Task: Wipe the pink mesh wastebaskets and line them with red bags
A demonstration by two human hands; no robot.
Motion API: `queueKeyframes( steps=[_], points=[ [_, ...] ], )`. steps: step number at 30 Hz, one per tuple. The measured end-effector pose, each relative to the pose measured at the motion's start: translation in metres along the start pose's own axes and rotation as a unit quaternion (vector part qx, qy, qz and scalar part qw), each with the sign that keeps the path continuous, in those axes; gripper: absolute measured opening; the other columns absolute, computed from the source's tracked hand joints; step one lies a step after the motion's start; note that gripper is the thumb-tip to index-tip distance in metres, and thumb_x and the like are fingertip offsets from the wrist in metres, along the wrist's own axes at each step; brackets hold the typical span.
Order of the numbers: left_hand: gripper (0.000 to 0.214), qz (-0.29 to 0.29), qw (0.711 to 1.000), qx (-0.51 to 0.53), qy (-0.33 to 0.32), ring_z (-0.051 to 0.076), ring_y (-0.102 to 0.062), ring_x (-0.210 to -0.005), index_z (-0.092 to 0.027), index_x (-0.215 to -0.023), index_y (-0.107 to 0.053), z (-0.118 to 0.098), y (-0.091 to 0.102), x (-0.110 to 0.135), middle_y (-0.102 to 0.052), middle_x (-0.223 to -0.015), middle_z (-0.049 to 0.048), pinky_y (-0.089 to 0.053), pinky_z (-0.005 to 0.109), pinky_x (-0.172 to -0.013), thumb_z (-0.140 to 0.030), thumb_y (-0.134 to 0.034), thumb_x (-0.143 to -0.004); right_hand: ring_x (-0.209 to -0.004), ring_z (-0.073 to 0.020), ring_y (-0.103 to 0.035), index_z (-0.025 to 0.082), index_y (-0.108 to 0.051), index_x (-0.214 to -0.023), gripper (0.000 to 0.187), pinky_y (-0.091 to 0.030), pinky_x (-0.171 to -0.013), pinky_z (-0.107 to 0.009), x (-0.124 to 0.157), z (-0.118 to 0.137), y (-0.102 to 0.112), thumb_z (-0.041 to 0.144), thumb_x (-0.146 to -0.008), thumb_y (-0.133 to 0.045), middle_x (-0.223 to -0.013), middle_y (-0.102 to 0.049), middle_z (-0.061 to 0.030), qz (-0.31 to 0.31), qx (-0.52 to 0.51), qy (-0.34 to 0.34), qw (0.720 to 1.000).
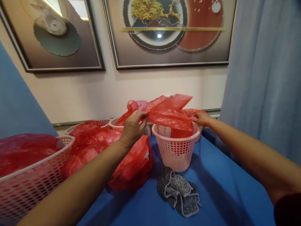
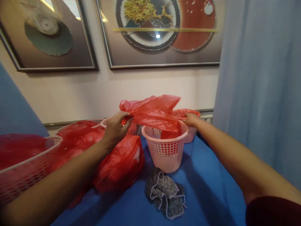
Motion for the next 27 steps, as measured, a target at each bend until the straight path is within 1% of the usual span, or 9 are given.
queueKeyframes(
  steps=[3, 7, 10, 12, 15, 18, 21, 23, 27],
  points=[
    [0.009, -0.017, 0.999, 0.025, 0.044, 0.018, -0.063, -0.082, -0.018, -0.093, -0.067, 0.010, -0.012, -0.009, -0.069, -0.088, 0.0034, -0.050, 0.031, -0.078, -0.023, -0.058, -0.092, -0.090, -0.0206, -0.070, 0.018, -0.069, -0.109, 0.032, -0.055, -0.082, -0.034, 0.013, 0.004, 0.010, 0.039, -0.099, -0.046, -0.099, -0.075, -0.0078, 0.005, -0.040, 0.009, 0.999],
    [0.011, 0.029, 0.997, 0.032, 0.061, 0.018, -0.062, -0.081, -0.017, -0.093, -0.068, 0.011, -0.035, -0.028, -0.070, -0.087, 0.0041, -0.049, 0.031, -0.077, -0.023, -0.060, -0.091, -0.085, -0.0199, -0.070, 0.023, -0.073, -0.095, 0.036, -0.054, -0.080, -0.033, 0.043, 0.041, -0.013, 0.045, -0.099, -0.045, -0.089, -0.076, -0.0045, 0.222, -0.059, 0.138, 0.963],
    [0.012, 0.129, 0.991, 0.033, 0.025, 0.018, -0.062, -0.075, -0.017, -0.088, -0.069, 0.001, -0.053, -0.034, -0.069, -0.081, 0.0038, -0.047, 0.031, -0.074, -0.022, -0.059, -0.092, -0.073, -0.0220, -0.067, 0.021, -0.072, -0.079, 0.029, -0.053, -0.072, -0.036, 0.048, 0.056, -0.029, 0.039, -0.093, -0.055, -0.074, -0.072, -0.0052, 0.294, 0.056, 0.119, 0.947],
    [0.013, 0.187, 0.981, 0.032, -0.028, 0.018, -0.062, -0.075, -0.018, -0.086, -0.069, -0.011, -0.061, -0.030, -0.069, -0.079, 0.0033, -0.047, 0.033, -0.078, -0.022, -0.058, -0.092, -0.083, -0.0246, -0.068, 0.019, -0.071, -0.097, 0.020, -0.053, -0.078, -0.039, 0.038, 0.057, -0.027, 0.026, -0.091, -0.054, -0.091, -0.073, -0.0089, 0.179, 0.081, 0.095, 0.976],
    [0.018, 0.235, 0.963, 0.012, -0.134, 0.017, -0.063, -0.078, -0.018, -0.083, -0.066, -0.036, -0.065, -0.017, -0.069, -0.077, 0.0019, -0.046, 0.038, -0.091, -0.024, -0.055, -0.096, -0.121, -0.0265, -0.058, 0.020, -0.051, -0.138, 0.055, -0.049, -0.096, -0.043, 0.023, 0.059, -0.013, 0.011, -0.084, -0.052, -0.138, -0.055, -0.0151, -0.031, 0.045, 0.167, 0.984],
    [0.021, 0.265, 0.943, -0.020, -0.198, 0.017, -0.062, -0.076, -0.018, -0.086, -0.064, -0.057, -0.062, -0.005, -0.068, -0.079, 0.0026, -0.048, 0.036, -0.087, -0.029, -0.051, -0.099, -0.138, -0.0264, -0.042, 0.029, -0.053, -0.135, 0.063, -0.042, -0.104, -0.048, 0.020, 0.062, -0.010, 0.004, -0.077, -0.055, -0.156, -0.038, -0.0084, -0.026, 0.064, 0.280, 0.958],
    [0.031, 0.301, 0.932, -0.031, -0.201, 0.019, -0.064, -0.082, -0.017, -0.112, -0.063, -0.064, -0.059, -0.001, -0.068, -0.099, 0.0082, -0.049, 0.031, -0.071, -0.041, -0.062, -0.093, -0.127, -0.0277, -0.051, 0.027, -0.067, -0.101, 0.034, -0.041, -0.100, -0.050, 0.021, 0.056, -0.014, 0.005, -0.077, -0.057, -0.134, -0.061, -0.0049, 0.062, 0.130, 0.299, 0.943],
    [0.039, 0.335, 0.922, -0.042, -0.188, 0.021, -0.065, -0.089, -0.017, -0.119, -0.061, -0.057, -0.059, -0.003, -0.067, -0.110, 0.0104, -0.050, 0.030, -0.070, -0.041, -0.067, -0.088, -0.109, -0.0263, -0.059, 0.023, -0.066, -0.092, 0.024, -0.042, -0.094, -0.046, 0.018, 0.043, -0.011, 0.006, -0.077, -0.058, -0.109, -0.071, -0.0061, 0.061, 0.155, 0.254, 0.953],
    [0.015, 0.327, 0.930, -0.079, -0.150, 0.022, -0.064, -0.099, -0.018, -0.097, -0.069, -0.027, -0.060, -0.023, -0.068, -0.114, 0.0090, -0.051, 0.034, -0.085, -0.016, -0.056, -0.088, -0.092, -0.0273, -0.060, 0.019, -0.065, -0.091, 0.015, -0.044, -0.085, -0.040, 0.003, 0.011, 0.012, 0.012, -0.081, -0.057, -0.092, -0.071, -0.0107, -0.123, 0.153, 0.122, 0.973]
  ],
)
Point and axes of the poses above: each hand's wrist, its own x-axis away from the middle knuckle, its own y-axis out of the back of the hand, z = x × y, the point moved 2 cm from there along -x, towards the middle knuckle
